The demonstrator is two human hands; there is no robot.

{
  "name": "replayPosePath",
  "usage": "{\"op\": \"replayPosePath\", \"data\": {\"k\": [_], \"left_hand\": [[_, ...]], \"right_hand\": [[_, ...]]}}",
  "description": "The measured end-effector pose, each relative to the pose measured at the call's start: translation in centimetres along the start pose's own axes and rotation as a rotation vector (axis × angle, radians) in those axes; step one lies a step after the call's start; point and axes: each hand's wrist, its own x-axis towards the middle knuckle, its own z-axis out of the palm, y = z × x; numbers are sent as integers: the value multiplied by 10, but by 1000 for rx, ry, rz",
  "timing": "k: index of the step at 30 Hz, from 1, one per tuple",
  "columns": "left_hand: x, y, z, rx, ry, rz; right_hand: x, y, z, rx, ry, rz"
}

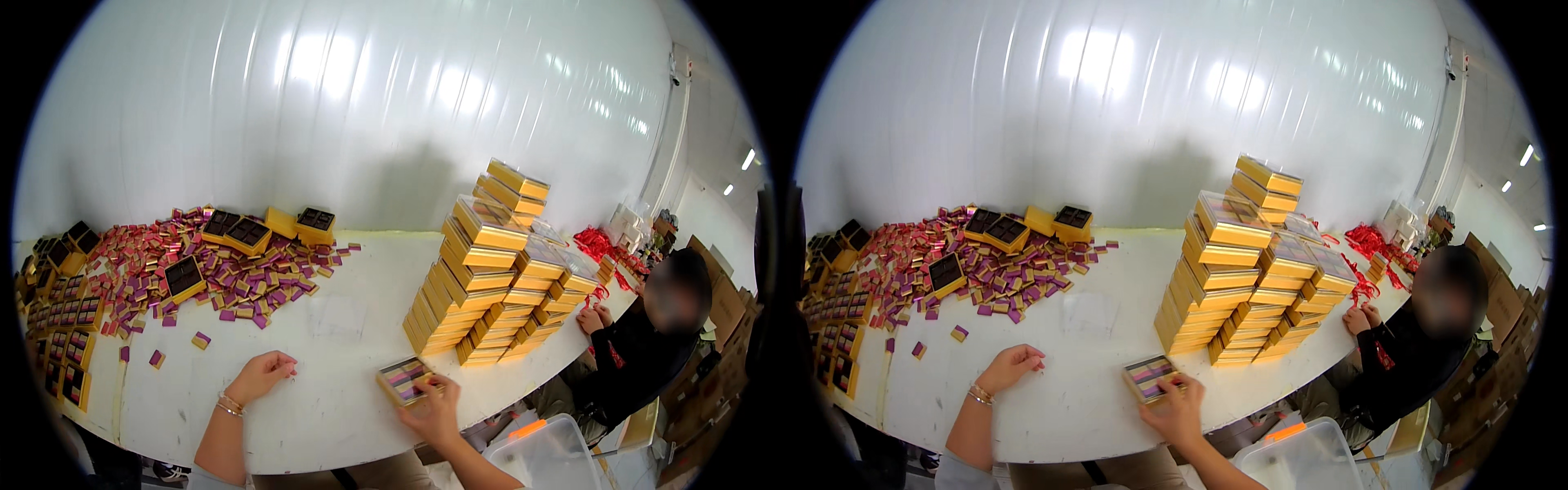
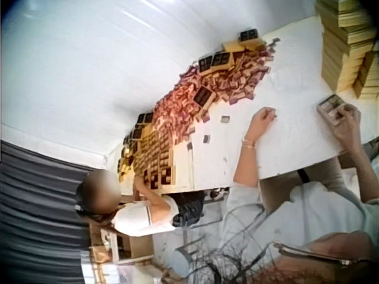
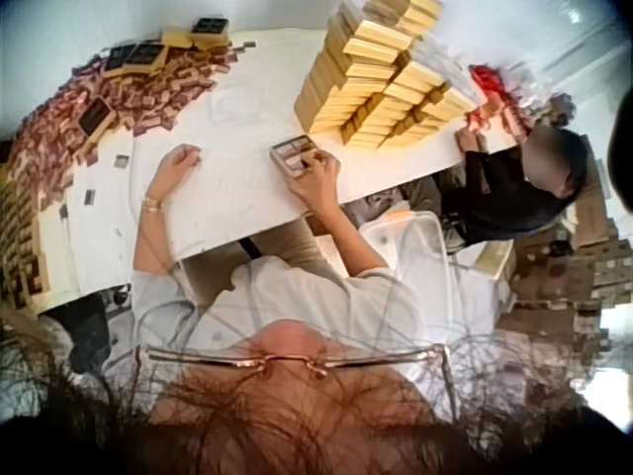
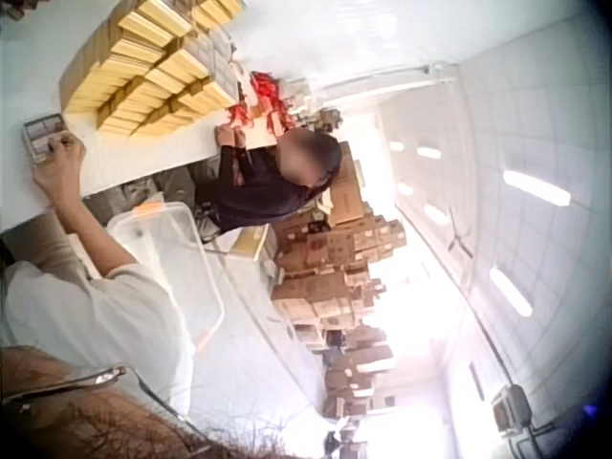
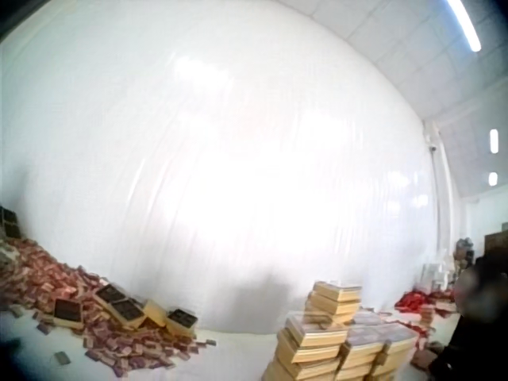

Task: The person assembles cosmetic compacts by placing small pink and yellow rectangular inserts into black trays. They pick up the inserts from a large pile on the table, place them into the tray slots, and then cover the trays with clear plastic lids. The finished compacts are stacked in a pile on the right side of the table.

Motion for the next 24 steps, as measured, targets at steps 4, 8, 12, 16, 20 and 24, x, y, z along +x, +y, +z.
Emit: {"op": "replayPosePath", "data": {"k": [4,8,12,16,20,24], "left_hand": [[1,-2,0,11,-1,-14],[2,3,2,3,0,-15],[0,6,3,63,37,-44],[-1,16,5,82,40,-53],[-3,15,4,68,32,-46],[-3,9,2,15,15,-30]], "right_hand": [[-12,25,-16,-86,65,85],[-16,47,-19,-123,82,124],[-14,36,-46,-50,80,164],[5,12,-117,-27,255,32],[66,0,-182,-12,689,-187],[145,20,-216,-167,844,-135]]}}
